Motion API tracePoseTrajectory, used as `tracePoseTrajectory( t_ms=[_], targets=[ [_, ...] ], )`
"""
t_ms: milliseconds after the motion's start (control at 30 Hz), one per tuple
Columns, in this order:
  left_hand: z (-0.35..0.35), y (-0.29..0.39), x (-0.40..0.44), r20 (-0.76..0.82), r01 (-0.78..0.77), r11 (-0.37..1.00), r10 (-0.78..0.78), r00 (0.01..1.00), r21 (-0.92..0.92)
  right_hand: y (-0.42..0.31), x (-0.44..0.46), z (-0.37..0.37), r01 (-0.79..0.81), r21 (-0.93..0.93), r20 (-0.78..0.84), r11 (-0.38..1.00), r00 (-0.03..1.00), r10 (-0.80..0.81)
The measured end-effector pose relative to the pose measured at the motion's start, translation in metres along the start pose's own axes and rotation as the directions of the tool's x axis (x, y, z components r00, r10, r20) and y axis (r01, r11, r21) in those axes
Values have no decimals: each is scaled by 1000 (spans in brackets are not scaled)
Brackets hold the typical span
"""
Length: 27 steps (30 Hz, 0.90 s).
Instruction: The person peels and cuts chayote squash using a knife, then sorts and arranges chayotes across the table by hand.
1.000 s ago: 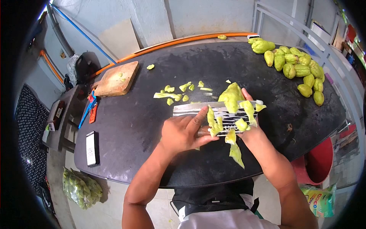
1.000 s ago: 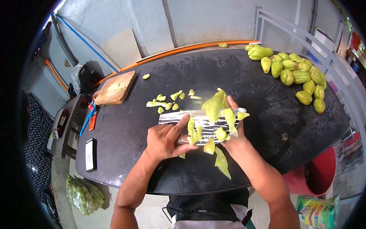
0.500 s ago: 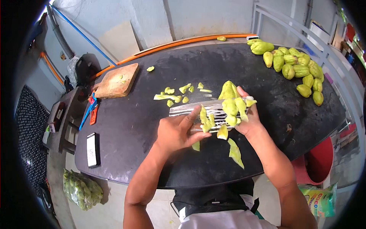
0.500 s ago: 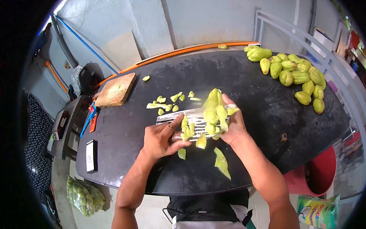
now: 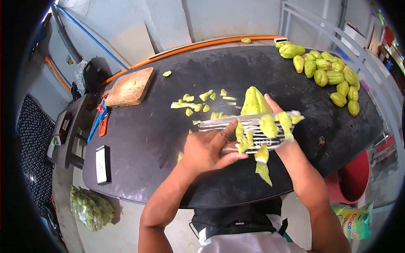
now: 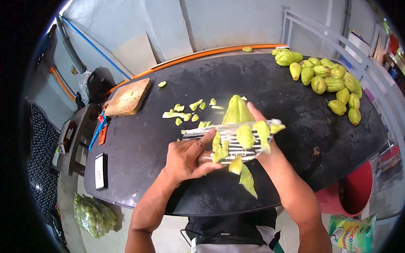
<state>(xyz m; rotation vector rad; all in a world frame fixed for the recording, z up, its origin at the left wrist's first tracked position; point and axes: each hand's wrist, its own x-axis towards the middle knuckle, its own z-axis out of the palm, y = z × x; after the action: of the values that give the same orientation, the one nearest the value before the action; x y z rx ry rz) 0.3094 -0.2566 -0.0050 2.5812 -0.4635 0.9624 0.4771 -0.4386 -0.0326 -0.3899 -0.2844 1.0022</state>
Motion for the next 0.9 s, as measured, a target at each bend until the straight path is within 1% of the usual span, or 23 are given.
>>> tracePoseTrajectory(
  t_ms=[67, 100, 200, 300, 333, 400, 500, 600, 633, 733, 767, 800, 833, 867, 900],
  targets=[
    [-2, 5, 1, -6, -55, 998, 55, 998, 4, -3, 0, 1, -142, 123, 133, 982, 983, 125],
    [-1, 5, 1, -19, -68, 998, 68, 997, 10, 0, -2, 5, -150, 154, 124, 977, 984, 132],
    [-1, 2, 1, -35, -98, 995, 98, 995, 9, -1, -2, 5, -185, 149, 134, 971, 977, 165],
    [1, -10, 1, -66, -91, 996, 92, 994, 24, 3, -1, -1, -62, 49, 42, 997, 997, 60],
    [0, -16, -2, -48, -62, 998, 63, 997, 33, 2, -2, 1, -77, 48, 79, 996, 994, 73],
    [-3, -14, -5, -13, -43, 998, 43, 999, 35, 3, -3, 7, -62, 21, 38, 998, 997, 61],
    [-3, -3, -1, -37, -90, 995, 89, 995, -32, 2, 0, 16, -93, 15, -66, 996, 993, 94],
    [1, -15, -3, -39, -59, 998, 58, 998, -6, 2, -2, 6, -118, 1, 74, 993, 990, 118],
    [-2, -16, -4, -25, -55, 998, 55, 998, -10, 3, -2, 9, -103, -16, 40, 995, 994, 103],
    [-5, -17, -8, 45, 7, 995, -12, 999, 98, 6, 1, 4, -100, -5, 86, 995, 991, 100],
    [-5, -19, -7, 17, 31, 997, -32, 999, 70, 8, 0, 5, -39, -100, -8, 994, 999, 38],
    [-6, -24, -6, -12, 54, 998, -53, 999, 44, 12, -1, 15, 47, -171, -122, 984, 990, -69],
    [-7, -32, -6, -46, 44, 998, -42, 998, 40, 12, -4, 19, 48, -151, -121, 987, 990, -66],
    [-7, -34, -8, -40, 50, 997, -48, 998, 57, 13, -6, 22, 51, -128, -120, 990, 991, -66],
    [-7, -35, -9, -33, 54, 996, -51, 998, 73, 14, -3, 18, 45, -139, -191, 989, 979, -72]
  ],
)
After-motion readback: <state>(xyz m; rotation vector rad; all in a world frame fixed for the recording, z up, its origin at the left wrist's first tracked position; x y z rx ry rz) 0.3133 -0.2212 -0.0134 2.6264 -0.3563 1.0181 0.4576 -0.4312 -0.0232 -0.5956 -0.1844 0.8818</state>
